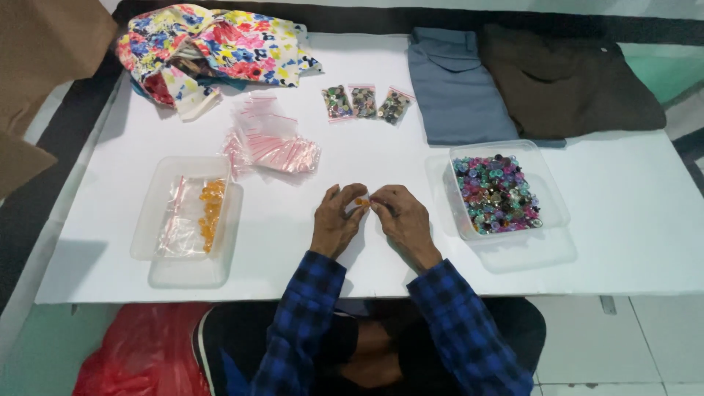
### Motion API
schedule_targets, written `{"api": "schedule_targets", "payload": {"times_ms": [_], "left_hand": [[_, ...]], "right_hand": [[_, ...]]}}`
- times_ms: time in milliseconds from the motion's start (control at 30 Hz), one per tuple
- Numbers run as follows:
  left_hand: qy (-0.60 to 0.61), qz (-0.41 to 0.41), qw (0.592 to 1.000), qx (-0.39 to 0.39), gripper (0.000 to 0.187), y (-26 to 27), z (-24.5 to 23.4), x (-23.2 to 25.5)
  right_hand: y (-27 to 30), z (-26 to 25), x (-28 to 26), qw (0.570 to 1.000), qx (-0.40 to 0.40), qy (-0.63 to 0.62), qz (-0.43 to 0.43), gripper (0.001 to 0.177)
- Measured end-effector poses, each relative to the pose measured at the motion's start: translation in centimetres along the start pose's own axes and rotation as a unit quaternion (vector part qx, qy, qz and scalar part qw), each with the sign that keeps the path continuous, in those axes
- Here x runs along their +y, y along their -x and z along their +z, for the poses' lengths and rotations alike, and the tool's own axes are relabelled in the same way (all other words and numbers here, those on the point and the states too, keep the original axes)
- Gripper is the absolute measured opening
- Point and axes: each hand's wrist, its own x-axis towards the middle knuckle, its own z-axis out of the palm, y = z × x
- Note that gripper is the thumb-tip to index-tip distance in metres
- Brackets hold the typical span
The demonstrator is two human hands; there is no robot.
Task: Sorting small colorful buttons from a tray into plastic bags
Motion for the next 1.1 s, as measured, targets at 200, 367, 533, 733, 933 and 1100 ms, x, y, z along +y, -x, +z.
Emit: {"api": "schedule_targets", "payload": {"times_ms": [200,367,533,733,933,1100], "left_hand": [[-0.056,0.059,0.997,0.018,0.046,-0.1,0.2,-0.9],[0.001,0.086,0.993,0.081,0.042,0.1,0.3,1.3],[0.018,0.129,0.978,0.162,0.03,-0.8,0.9,4.1],[0.102,0.178,0.972,0.118,0.015,-2.3,3.1,13.0],[0.038,0.215,0.97,-0.105,0.024,-5.7,11.1,13.4],[-0.216,0.179,0.936,-0.214,0.022,-8.1,15.7,12.2]], "right_hand": [[0.3,0.2,0.4,0.999,0.051,0.005,-0.009,0.011],[0.9,-0.4,-1.4,0.98,0.165,0.028,-0.107,0.009],[2.6,-4.5,-6.5,0.957,0.241,0.007,-0.16,0.011],[1.7,-14.7,-3.1,0.969,0.217,0.056,-0.101,0.012],[-1.8,-21.4,8.4,0.979,0.007,0.19,0.074,0.02],[-4.2,-22.3,13.5,0.951,-0.102,0.278,0.09,0.035]]}}
